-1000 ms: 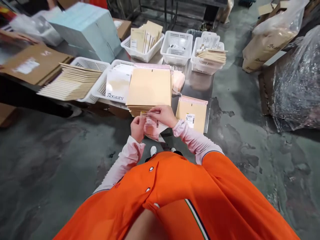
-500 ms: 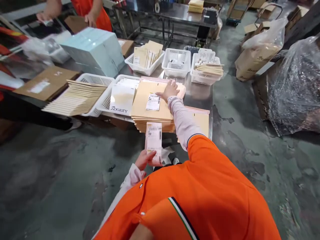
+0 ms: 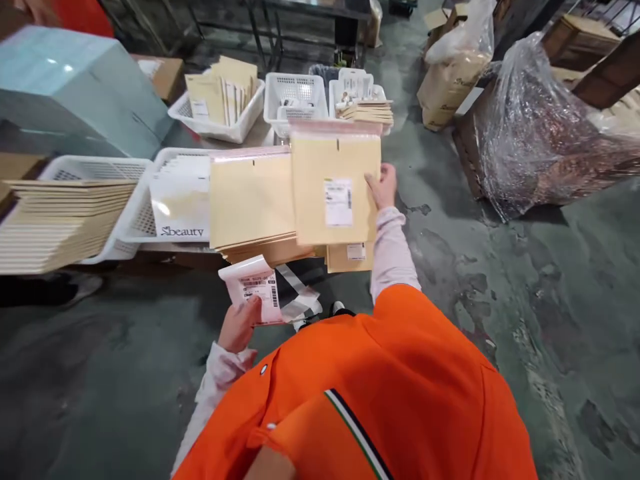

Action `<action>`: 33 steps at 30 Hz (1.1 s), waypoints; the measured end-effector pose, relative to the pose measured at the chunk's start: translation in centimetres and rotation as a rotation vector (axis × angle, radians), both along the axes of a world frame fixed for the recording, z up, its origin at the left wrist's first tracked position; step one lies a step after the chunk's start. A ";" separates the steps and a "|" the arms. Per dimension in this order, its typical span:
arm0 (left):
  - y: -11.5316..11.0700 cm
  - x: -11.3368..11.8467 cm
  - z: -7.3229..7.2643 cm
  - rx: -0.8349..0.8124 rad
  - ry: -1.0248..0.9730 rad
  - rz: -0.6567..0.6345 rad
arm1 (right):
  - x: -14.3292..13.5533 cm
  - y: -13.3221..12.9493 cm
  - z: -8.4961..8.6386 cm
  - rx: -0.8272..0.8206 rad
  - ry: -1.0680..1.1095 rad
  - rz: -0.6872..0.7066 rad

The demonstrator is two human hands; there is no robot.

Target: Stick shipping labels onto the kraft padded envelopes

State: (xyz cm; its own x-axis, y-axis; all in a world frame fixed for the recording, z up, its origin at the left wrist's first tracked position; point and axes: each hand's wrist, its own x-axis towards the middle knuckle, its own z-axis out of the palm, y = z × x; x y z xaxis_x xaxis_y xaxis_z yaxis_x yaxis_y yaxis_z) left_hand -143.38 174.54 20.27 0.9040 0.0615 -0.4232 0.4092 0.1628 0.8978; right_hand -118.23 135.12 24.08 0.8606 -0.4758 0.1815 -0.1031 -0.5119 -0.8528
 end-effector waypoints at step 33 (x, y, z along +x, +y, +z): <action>-5.8 5.5 3.5 0.075 -0.304 0.219 | -14.3 15.8 1.2 0.184 0.204 0.988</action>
State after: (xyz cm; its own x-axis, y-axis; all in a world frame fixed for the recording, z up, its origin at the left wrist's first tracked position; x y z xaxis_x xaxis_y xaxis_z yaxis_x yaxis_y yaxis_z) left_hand -137.89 168.70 23.76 0.9495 0.2880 -0.1245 0.0850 0.1458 0.9857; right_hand -132.49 150.88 25.30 0.8895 0.4566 -0.0164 0.1416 -0.3096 -0.9403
